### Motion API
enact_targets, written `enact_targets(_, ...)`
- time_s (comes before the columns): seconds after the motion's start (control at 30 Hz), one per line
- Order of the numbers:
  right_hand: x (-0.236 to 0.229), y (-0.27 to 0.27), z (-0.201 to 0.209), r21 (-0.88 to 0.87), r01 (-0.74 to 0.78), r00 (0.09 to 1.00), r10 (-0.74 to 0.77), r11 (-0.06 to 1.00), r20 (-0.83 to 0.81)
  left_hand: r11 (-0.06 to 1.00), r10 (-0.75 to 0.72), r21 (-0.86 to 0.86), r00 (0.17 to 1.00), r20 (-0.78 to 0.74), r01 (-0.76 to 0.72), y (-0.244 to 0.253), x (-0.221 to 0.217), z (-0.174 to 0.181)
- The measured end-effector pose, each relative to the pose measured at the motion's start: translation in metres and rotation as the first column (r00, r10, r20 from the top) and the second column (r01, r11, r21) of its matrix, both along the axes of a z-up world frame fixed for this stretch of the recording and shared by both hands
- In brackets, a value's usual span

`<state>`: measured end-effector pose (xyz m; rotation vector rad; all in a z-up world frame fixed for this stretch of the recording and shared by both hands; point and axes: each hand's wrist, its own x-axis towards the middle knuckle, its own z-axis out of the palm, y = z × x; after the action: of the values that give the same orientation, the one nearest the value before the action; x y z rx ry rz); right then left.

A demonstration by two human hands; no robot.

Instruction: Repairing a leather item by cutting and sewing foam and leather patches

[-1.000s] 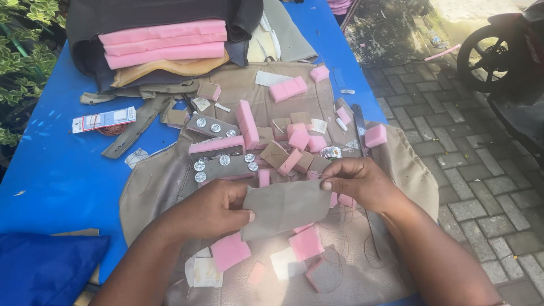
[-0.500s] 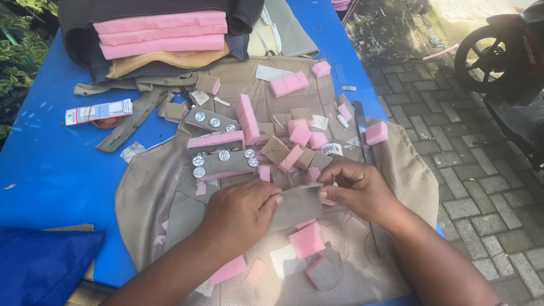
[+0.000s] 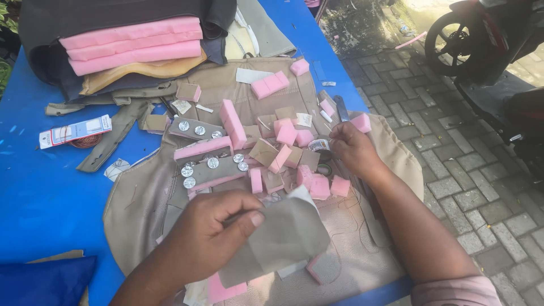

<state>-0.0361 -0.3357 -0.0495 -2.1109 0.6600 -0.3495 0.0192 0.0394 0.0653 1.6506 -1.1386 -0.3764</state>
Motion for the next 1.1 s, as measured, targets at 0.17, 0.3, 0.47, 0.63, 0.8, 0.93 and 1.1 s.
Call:
enact_targets(0.17,0.003,0.01,-0.003,-0.381,-0.119,0.984,0.057,0.917,-0.169,0.95,-0.255,0.174,0.966,-0.048,0.26,-0.032,-0.04,-0.038)
enact_targets(0.3,0.009,0.051,0.011,-0.382,-0.254,0.967,0.242,0.889,-0.08,0.89,-0.302,0.352,0.953,-0.027,0.292,-0.042,-0.05,-0.059)
enact_targets(0.47,0.04,0.068,0.012,-0.631,-0.404,0.891,0.44,0.662,-0.109,0.892,-0.258,0.351,0.958,-0.125,0.286,-0.048,-0.05,-0.051)
enact_targets(0.63,0.068,0.035,0.052,-0.544,-0.451,0.892,0.34,0.708,-0.297,0.816,-0.163,0.506,0.951,-0.262,0.28,-0.047,-0.056,-0.044)
enact_targets(0.8,0.091,0.004,0.058,-0.059,-0.161,0.974,0.149,0.985,-0.17,0.775,-0.232,0.545,0.946,-0.226,0.32,-0.055,-0.059,-0.063)
enact_targets(0.93,0.059,-0.018,0.083,-0.175,-0.162,0.966,0.119,0.971,-0.231,0.685,-0.431,0.546,0.873,-0.229,0.482,-0.053,-0.054,-0.074)
enact_targets(1.1,0.033,-0.064,0.058,-0.549,-0.116,0.81,-0.24,0.828,-0.534,0.653,-0.515,0.539,0.834,-0.201,0.533,-0.058,-0.056,-0.089)
